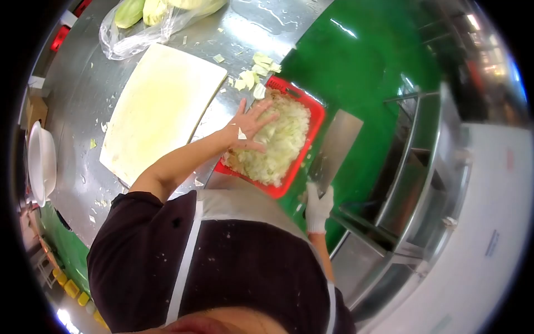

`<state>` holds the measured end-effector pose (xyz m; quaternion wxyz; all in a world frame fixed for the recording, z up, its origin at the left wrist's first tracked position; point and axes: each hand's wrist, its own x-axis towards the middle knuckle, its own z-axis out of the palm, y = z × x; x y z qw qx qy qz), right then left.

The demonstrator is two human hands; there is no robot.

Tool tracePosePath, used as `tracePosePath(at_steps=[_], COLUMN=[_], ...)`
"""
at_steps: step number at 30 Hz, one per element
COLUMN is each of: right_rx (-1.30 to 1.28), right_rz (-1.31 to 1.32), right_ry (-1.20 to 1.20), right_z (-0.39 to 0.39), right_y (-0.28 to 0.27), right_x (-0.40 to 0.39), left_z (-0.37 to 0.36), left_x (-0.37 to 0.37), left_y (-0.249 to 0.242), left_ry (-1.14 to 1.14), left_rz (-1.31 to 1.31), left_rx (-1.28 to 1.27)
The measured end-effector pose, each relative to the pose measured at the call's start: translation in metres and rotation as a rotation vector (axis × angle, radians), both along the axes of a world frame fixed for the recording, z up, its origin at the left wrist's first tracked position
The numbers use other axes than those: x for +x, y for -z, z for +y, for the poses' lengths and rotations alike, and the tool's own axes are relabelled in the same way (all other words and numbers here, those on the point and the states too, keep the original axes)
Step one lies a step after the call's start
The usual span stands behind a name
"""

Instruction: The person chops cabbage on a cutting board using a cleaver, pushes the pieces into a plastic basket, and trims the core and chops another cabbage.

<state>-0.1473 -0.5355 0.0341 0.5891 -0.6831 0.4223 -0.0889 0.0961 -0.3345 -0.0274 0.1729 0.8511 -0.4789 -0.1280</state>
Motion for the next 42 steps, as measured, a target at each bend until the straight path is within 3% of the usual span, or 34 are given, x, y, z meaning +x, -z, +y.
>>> tracePosePath(at_steps=[4, 6, 9, 10, 13, 15, 18, 22, 25, 26, 28, 29, 31, 33, 36, 38, 39, 40, 42], right_rx=[-0.078, -0.062, -0.058, -0.016, -0.030, -0.020, -0.015, -0.025, 0.010, -0.042, -0.133, -0.129, -0.129, -0.050, -0.004, 0.039, 0.072, 0.104, 0.068], right_rz=[0.022, 0.007, 0.099, 0.085, 0.092, 0.121, 0.080, 0.038, 0.089, 0.102, 0.132, 0.122, 0.099, 0.058, 0.015, -0.012, -0.027, -0.045, 0.023], right_ry=[0.046, 0.084, 0.074, 0.088, 0.162, 0.158, 0.176, 0.171, 0.079, 0.077, 0.034, 0.026, 0.029, -0.048, -0.105, -0.143, -0.170, -0.195, -0.243], right_z=[-0.007, -0.005, -0.001, -0.002, 0.007, 0.006, 0.008, 0.005, -0.005, -0.007, -0.008, -0.007, -0.005, 0.000, 0.002, 0.000, -0.001, 0.001, 0.013], right_y=[0.013, 0.014, 0.002, 0.004, -0.002, -0.004, -0.011, -0.008, -0.004, -0.002, 0.003, 0.003, -0.008, -0.029, -0.031, -0.027, -0.027, -0.026, -0.030], right_x=[-0.024, -0.034, -0.045, -0.051, -0.054, -0.053, -0.043, -0.039, -0.042, -0.041, -0.032, -0.026, -0.008, 0.008, 0.018, 0.026, 0.037, 0.045, 0.064], left_z=[-0.026, -0.034, -0.045, -0.048, -0.068, -0.075, -0.067, -0.028, 0.007, -0.001, -0.018, -0.021, -0.025, -0.012, 0.029, 0.100, 0.145, 0.200, 0.298], left_x=[0.040, 0.077, 0.125, 0.125, 0.098, 0.052, 0.055, 0.127, 0.132, 0.128, 0.067, 0.035, -0.027, -0.068, -0.081, -0.047, -0.025, 0.000, 0.005], left_y=[0.015, -0.001, 0.022, 0.018, 0.033, 0.041, 0.035, 0.013, -0.008, 0.032, 0.031, -0.007, 0.033, 0.020, 0.020, 0.022, -0.023, 0.010, -0.010], left_ry=[-0.162, -0.411, -0.553, -0.495, -0.139, -0.029, -0.203, -1.076, -0.720, -0.754, -0.636, -0.608, -0.428, -0.232, -0.152, -0.527, -0.901, -1.130, -1.584], left_rz=[-0.130, -0.174, -0.104, -0.130, -0.027, -0.015, -0.136, -0.449, -0.082, -0.109, -0.217, 0.141, -0.152, 0.332, -0.091, -0.348, -0.233, -0.559, -0.520], left_rx=[-0.352, -0.308, -0.295, -0.061, -0.093, -0.211, -0.429, -0.036, 0.354, 0.098, -0.110, -0.119, -0.142, -0.388, -0.344, -0.305, -0.110, 0.016, 0.012])
